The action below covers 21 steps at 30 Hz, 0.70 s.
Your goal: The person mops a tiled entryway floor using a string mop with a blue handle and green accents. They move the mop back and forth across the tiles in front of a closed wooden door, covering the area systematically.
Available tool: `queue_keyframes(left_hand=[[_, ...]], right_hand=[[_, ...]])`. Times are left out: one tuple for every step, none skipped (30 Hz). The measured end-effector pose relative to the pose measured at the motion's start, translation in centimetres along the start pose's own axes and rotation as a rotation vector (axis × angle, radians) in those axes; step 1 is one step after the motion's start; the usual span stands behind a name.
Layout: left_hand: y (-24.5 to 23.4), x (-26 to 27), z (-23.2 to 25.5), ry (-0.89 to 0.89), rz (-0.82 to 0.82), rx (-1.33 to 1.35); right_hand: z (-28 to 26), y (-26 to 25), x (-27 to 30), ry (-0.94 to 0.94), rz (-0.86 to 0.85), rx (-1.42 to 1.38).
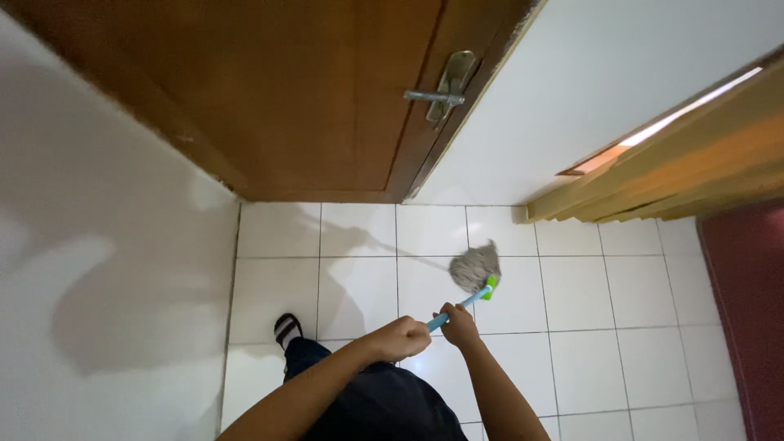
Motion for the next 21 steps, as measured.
queue_keyframes(left_hand=[[0.5, -0.6, -0.5, 0.000, 0.014, 0.012], [0.9, -1.0, -0.8, 0.034, 0.027, -0.014], [1.4, -1.5, -0.9, 0.070, 0.038, -0.043], [1.9, -1.3, -1.4, 0.072, 0.051, -0.035], [1.9, -1.1, -1.4, 0.128, 0.074, -0.026], [2.0, -0.8, -1.4, 0.184, 0.098, -0.018], [1.9, 0.0, -1.8, 0.183, 0.106, -0.013], [1.8, 1.0, -1.8, 0.235, 0.111, 0.039], [1.3, 1.9, -1.7, 0.290, 0.116, 0.085], [1.3, 3.0, -2.2, 0.292, 0.124, 0.084], [0.8, 4.4, -3.0, 0.281, 0.175, 0.114], [0.2, 5.8, -3.8, 0.270, 0.225, 0.145], [0.1, 7.1, -4.5, 0.273, 0.226, 0.141], [-0.3, 8.6, -5.4, 0.264, 0.269, 0.157], [-0.8, 10.5, -6.5, 0.254, 0.314, 0.171], [-0.9, 12.5, -6.7, 0.256, 0.316, 0.165], [-1.3, 14.8, -6.4, 0.320, 0.361, 0.134], [-1.8, 17.3, -6.1, 0.384, 0.406, 0.102], [-2.2, 19.6, -6.0, 0.389, 0.404, 0.091], [-2.9, 21.9, -6.2, 0.351, 0.435, 0.047], [-2.8, 24.2, -6.7, 0.307, 0.459, 0.011]], right_hand=[[-0.2, -0.1, 0.6, -0.013, -0.010, 0.010], [0.1, 0.1, 1.2, 0.049, -0.046, 0.046], [0.5, 0.0, 1.8, 0.113, -0.077, 0.082], [0.7, 0.7, 2.0, 0.101, -0.081, 0.092], [-1.1, 0.0, 2.0, -0.116, 0.079, 0.020], [-2.8, -0.8, 2.7, -0.332, 0.239, -0.056], [-3.2, -0.1, 2.3, -0.339, 0.233, -0.053], [-3.3, 1.7, 1.6, -0.280, 0.126, -0.019], [-3.6, 3.3, 0.6, -0.222, 0.026, 0.015], [-6.3, 2.8, 1.5, -0.230, 0.026, 0.016], [-7.9, 3.4, 2.2, -0.086, -0.096, 0.041], [-9.4, 4.0, 3.3, 0.060, -0.215, 0.066], [-11.0, 4.4, 3.5, 0.058, -0.211, 0.065], [-13.5, 4.8, 3.8, -0.034, -0.198, 0.023], [-16.2, 5.4, 4.2, -0.128, -0.186, -0.020], [-18.2, 5.9, 4.5, -0.132, -0.182, -0.022], [-20.9, 6.7, 4.8, -0.195, -0.203, 0.045], [-23.6, 7.6, 5.2, -0.258, -0.223, 0.112], [-25.0, 9.5, 4.7, -0.260, -0.212, 0.108], [-27.1, 11.3, 4.3, -0.341, -0.207, -0.018], [-28.6, 13.4, 4.7, -0.414, -0.209, -0.145]])
Point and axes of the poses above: each hand's wrist, its own x-axis away from the middle knuckle, its own y-axis out of the palm, z = x × y, the point moved 9 cm from there along -x, towards the middle knuckle, and after that the axes turned 6 degrees about -z, right-handed, at the moved point
